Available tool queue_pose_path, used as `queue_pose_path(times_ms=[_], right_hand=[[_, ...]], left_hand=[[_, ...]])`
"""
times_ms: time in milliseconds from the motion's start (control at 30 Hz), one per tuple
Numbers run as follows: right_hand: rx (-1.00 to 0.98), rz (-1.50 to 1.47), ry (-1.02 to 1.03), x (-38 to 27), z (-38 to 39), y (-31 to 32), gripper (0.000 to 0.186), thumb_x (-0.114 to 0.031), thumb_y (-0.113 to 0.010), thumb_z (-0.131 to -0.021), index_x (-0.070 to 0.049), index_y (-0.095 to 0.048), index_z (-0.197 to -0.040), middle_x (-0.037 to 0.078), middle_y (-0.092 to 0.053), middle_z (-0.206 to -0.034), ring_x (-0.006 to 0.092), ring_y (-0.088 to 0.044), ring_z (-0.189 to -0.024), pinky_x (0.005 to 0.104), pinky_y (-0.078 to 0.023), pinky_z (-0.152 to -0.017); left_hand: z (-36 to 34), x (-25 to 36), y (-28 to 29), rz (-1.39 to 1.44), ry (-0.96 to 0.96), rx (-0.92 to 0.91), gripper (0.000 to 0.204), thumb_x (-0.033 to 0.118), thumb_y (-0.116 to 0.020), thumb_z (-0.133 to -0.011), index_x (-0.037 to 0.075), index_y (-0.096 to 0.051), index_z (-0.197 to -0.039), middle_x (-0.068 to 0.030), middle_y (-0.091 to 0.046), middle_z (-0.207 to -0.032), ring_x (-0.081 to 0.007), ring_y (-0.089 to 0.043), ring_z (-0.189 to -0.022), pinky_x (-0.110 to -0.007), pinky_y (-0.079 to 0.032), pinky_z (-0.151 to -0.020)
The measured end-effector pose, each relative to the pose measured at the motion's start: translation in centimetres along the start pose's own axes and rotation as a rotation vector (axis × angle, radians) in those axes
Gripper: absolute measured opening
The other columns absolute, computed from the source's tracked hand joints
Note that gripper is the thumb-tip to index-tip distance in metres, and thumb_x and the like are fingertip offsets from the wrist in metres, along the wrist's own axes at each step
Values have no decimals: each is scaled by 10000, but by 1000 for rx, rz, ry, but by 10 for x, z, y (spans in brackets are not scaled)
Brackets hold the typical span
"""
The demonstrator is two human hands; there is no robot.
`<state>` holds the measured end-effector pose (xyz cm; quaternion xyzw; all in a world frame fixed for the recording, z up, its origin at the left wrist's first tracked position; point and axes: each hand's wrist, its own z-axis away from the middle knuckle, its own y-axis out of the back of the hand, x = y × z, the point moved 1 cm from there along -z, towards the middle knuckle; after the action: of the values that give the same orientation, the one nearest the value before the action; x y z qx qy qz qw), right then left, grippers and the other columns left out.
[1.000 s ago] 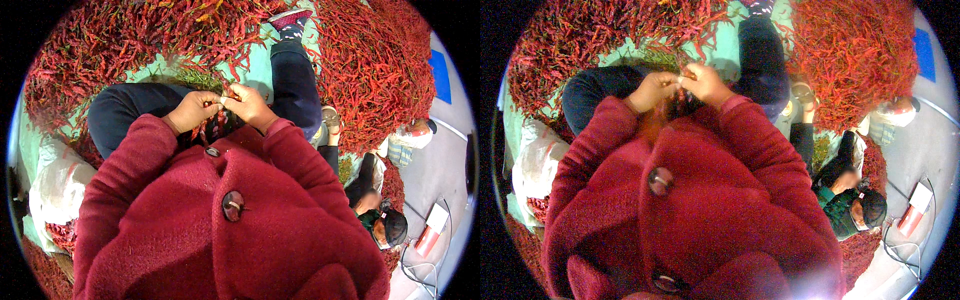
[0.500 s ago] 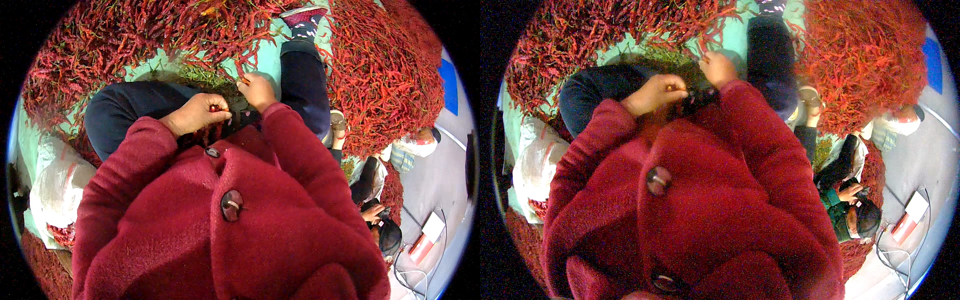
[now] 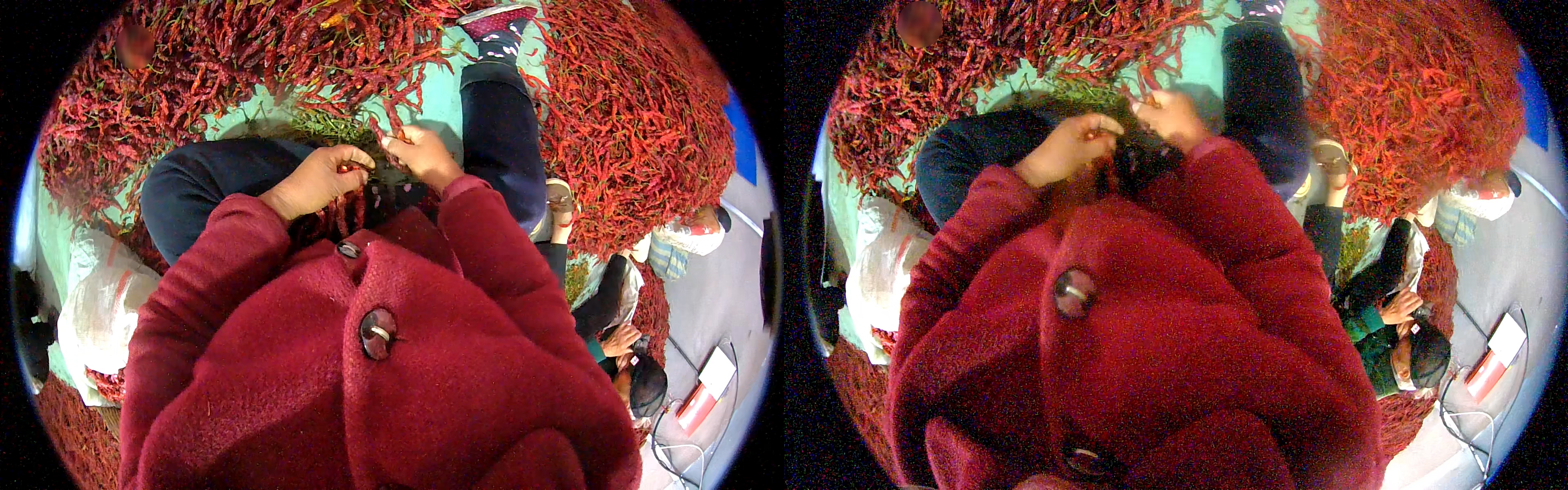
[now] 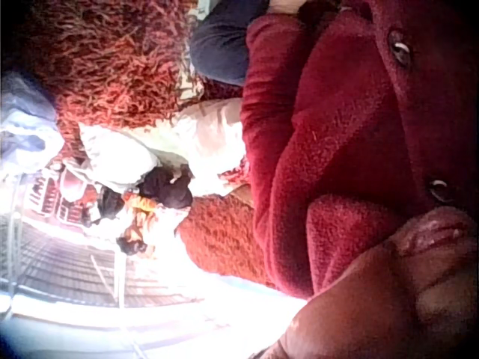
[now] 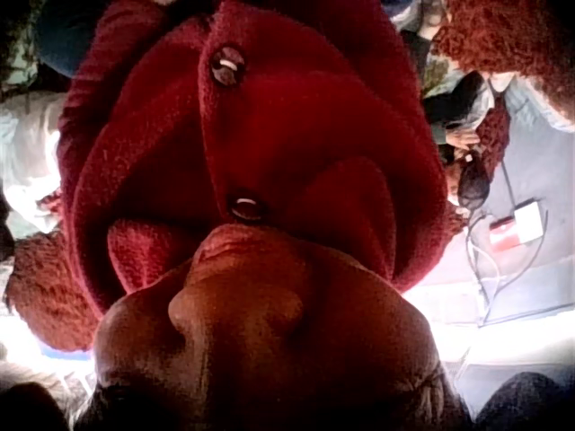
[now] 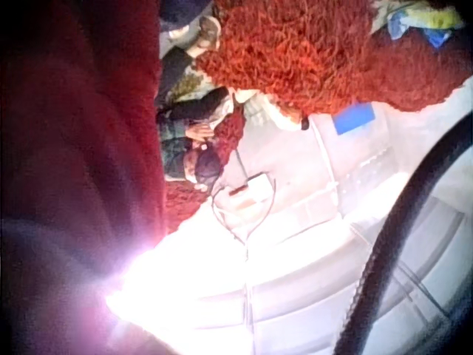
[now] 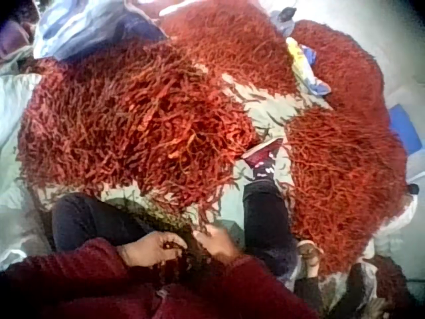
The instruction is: The person sits cross-legged on the floor and removes stems from dried red chili peppers by hand. The de-stemmed peppers are placed into a white sack, while the stems are discarded onto the floor.
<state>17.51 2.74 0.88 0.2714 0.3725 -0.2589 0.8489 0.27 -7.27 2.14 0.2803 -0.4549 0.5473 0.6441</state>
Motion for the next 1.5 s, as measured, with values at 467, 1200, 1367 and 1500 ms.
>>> queue_pose_path(times_ms=[467, 1200, 1367, 1500], right_hand=[[-161, -116, 279, -45, 63, -26, 319, -218, -530, -864, 11, -555, -1084, 17, -570, -936, 80, -508, -814, 224, -409, -721], [327, 513, 662, -48, 44, -39, 158, -144, -609, -749, -22, -512, -776, 136, -496, -732, 312, -510, -674, 382, -404, -586], [313, 711, 703, -49, 42, -34, 148, -180, -592, -781, -42, -539, -786, 138, -502, -757, 341, -509, -685, 403, -407, -585], [299, 546, 675, -48, 43, -28, 203, -214, -622, -782, -37, -544, -841, 106, -549, -743, 287, -545, -644, 360, -441, -594]], left_hand=[[-3, -16, 14, -93, -353, 72, 269, 294, -513, -870, 59, -618, -948, -19, -613, -735, -98, -535, -632, -279, -466, -581], [2, -2, 5, -90, -79, 57, 221, 194, -589, -806, 20, -633, -934, -60, -625, -747, -124, -534, -676, -300, -445, -637], [7, 11, 11, -173, -2, 65, 257, 250, -596, -799, 44, -642, -944, -57, -619, -703, -118, -520, -626, -304, -456, -588], [-1, 4, 12, 0, -53, -74, 265, 252, -531, -848, 20, -623, -937, -14, -589, -717, -78, -491, -671, -271, -440, -635]])
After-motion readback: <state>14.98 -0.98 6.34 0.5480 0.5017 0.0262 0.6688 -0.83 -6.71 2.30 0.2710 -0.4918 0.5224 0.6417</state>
